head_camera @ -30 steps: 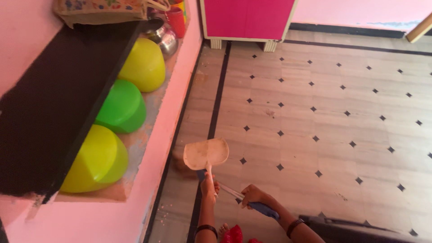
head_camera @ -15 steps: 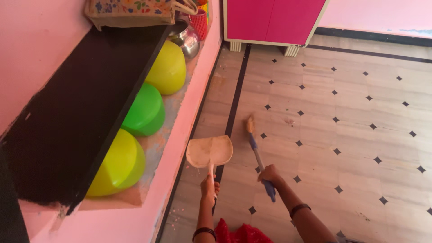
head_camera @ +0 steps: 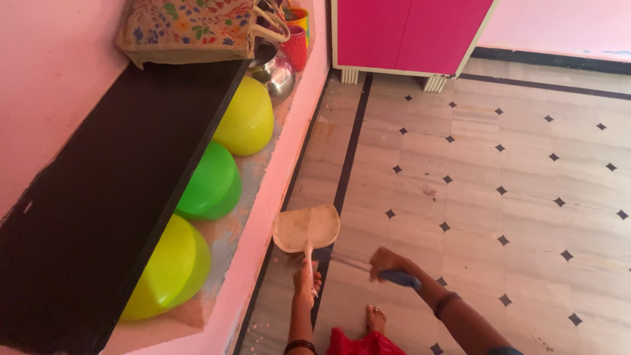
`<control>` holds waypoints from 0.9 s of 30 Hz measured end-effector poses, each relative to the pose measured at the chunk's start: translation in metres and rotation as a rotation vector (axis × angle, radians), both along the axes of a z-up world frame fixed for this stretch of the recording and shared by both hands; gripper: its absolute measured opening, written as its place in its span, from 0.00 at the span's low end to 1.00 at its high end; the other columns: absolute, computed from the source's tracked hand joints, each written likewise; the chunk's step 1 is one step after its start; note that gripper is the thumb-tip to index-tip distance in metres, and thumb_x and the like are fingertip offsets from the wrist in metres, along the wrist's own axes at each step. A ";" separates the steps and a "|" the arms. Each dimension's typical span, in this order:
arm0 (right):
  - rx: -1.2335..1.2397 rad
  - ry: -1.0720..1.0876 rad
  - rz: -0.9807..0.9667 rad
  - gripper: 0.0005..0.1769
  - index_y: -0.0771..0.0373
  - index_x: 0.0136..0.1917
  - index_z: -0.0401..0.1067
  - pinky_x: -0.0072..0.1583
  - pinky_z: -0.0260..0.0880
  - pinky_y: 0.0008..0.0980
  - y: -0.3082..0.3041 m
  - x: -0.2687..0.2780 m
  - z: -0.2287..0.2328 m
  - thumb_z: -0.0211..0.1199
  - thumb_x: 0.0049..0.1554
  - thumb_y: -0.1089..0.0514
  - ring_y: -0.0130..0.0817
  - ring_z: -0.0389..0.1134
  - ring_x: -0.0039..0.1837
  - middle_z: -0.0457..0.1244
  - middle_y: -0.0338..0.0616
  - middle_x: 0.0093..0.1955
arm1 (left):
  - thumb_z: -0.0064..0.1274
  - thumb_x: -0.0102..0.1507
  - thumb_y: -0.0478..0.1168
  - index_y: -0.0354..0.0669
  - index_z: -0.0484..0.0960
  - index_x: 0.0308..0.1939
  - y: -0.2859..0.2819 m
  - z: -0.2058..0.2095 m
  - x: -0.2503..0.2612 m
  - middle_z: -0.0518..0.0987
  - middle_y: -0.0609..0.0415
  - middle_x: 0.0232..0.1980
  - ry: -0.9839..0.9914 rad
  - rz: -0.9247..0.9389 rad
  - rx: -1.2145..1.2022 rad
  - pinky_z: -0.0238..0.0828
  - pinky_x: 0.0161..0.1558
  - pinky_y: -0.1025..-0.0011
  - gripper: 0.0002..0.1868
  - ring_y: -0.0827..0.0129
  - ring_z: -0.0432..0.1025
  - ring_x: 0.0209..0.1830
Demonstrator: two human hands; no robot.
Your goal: The person sweeps the floor using a broom and a handheld dustpan, moving from a storage corner into a hallway.
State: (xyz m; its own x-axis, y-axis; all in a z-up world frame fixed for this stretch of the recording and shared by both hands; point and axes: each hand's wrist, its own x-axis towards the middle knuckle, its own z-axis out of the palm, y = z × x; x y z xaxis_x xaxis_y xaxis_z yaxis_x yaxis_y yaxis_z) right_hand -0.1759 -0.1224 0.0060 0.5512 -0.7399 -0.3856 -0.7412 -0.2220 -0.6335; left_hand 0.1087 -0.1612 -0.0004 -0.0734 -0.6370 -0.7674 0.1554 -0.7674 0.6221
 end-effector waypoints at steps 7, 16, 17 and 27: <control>0.378 0.069 -0.553 0.14 0.61 0.30 0.81 0.37 0.70 0.26 -0.086 -0.019 0.006 0.79 0.44 0.50 0.26 0.72 0.32 0.71 0.40 0.29 | 0.44 0.68 0.61 0.48 0.80 0.51 -0.030 0.004 -0.009 0.73 0.54 0.23 0.014 0.011 0.052 0.53 0.17 0.75 0.23 0.73 0.62 0.15; 0.247 -0.065 -1.081 0.21 0.71 0.36 0.73 0.36 0.74 0.37 -0.133 0.009 -0.015 0.82 0.37 0.58 0.38 0.73 0.32 0.69 0.50 0.30 | 0.42 0.69 0.60 0.45 0.80 0.52 -0.045 0.003 -0.023 0.72 0.54 0.23 -0.021 0.037 0.065 0.53 0.17 0.74 0.25 0.72 0.61 0.14; 0.172 -0.021 -1.074 0.23 0.71 0.38 0.73 0.35 0.73 0.38 -0.133 0.021 -0.018 0.83 0.35 0.58 0.39 0.72 0.32 0.68 0.51 0.32 | 0.43 0.69 0.60 0.45 0.80 0.52 -0.047 0.003 -0.025 0.72 0.53 0.23 -0.025 0.048 0.066 0.53 0.17 0.74 0.24 0.72 0.61 0.14; -0.608 -0.095 -0.126 0.12 0.49 0.37 0.84 0.38 0.68 0.37 -0.106 -0.040 -0.044 0.76 0.35 0.56 0.38 0.71 0.37 0.70 0.44 0.32 | 0.44 0.68 0.59 0.46 0.80 0.52 -0.064 -0.011 -0.072 0.73 0.54 0.23 -0.050 0.066 0.025 0.55 0.17 0.74 0.23 0.72 0.62 0.14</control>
